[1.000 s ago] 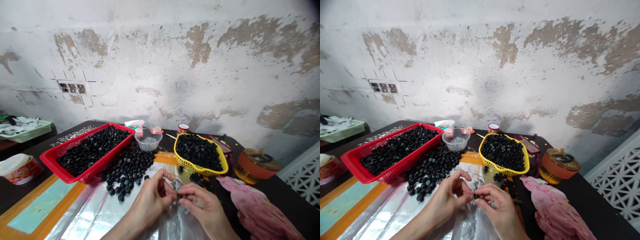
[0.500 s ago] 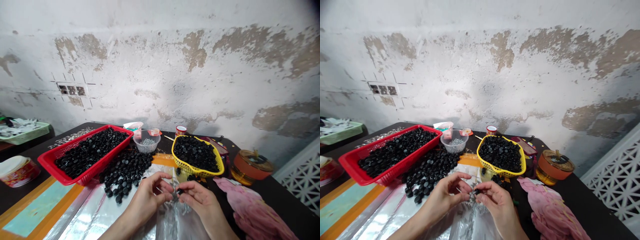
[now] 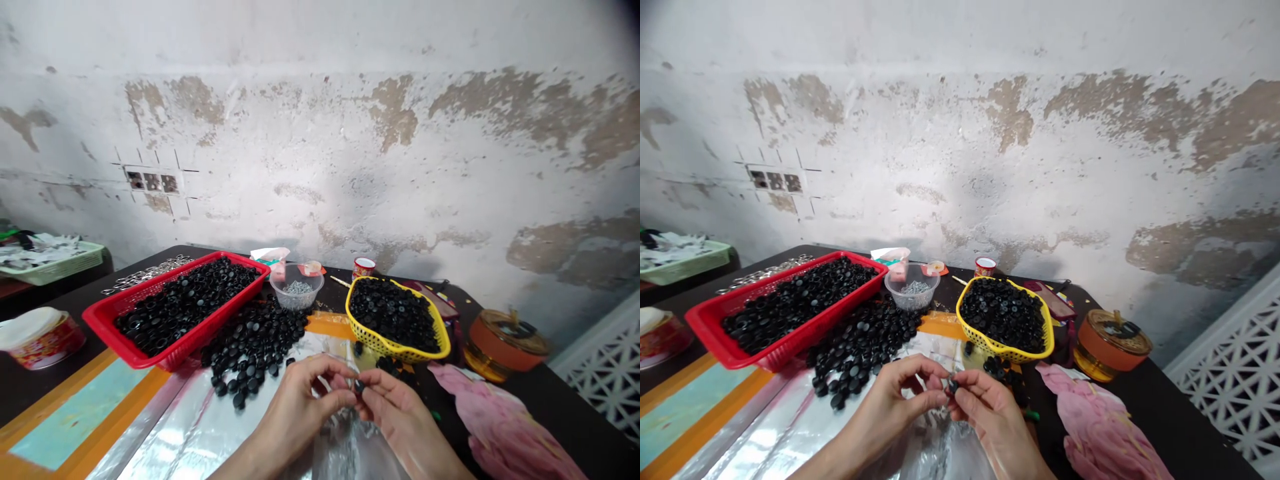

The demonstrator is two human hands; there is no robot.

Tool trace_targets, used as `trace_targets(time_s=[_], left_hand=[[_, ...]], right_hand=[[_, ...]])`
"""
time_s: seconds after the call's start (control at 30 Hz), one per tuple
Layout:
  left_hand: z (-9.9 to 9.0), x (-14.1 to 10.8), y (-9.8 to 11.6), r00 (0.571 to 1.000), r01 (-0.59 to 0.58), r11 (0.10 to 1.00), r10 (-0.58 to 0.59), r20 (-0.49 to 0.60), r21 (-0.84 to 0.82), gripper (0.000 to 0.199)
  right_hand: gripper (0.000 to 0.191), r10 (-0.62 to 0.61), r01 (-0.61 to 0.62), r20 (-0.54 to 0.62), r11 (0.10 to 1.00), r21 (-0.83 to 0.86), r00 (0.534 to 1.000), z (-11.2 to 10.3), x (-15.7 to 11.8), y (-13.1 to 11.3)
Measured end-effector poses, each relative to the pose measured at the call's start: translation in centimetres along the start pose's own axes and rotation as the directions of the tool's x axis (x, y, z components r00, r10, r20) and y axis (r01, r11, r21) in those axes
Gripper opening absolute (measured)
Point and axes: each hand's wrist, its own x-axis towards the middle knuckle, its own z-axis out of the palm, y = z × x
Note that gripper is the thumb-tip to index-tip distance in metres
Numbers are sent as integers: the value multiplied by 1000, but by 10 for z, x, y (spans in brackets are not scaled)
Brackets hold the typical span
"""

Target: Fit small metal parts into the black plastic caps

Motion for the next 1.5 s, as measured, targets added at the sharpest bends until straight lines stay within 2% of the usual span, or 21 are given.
trace_targets(time_s=[0.23,0.43,0.63,0.83,0.97,1.23,1.5], left_hand=[[2,1,-1,1000,-2,1000,1,13,9,6],[-5,9,-3,989,126,942,-145,-40,-311,22],[-7,12,-3,977,194,896,-214,-4,-399,31],[-1,10,3,975,209,896,-222,12,-393,33],[2,8,2,982,180,902,-185,25,-393,25],[3,5,-4,994,94,960,-104,-27,-262,7],[3,3,-5,997,62,986,-66,-26,-153,4]], right_hand=[[22,-11,12,24,999,-46,1000,3,-2,1],[25,-58,47,-68,987,-151,996,0,-2,-1],[27,-83,69,-64,979,-194,994,-1,-2,-1],[25,-94,80,-64,979,-188,994,1,-3,-2],[25,-86,73,-59,979,-189,995,2,-3,-2],[24,-97,84,-51,973,-213,994,2,-1,-1],[26,-164,127,-113,951,-281,980,5,-4,-2]])
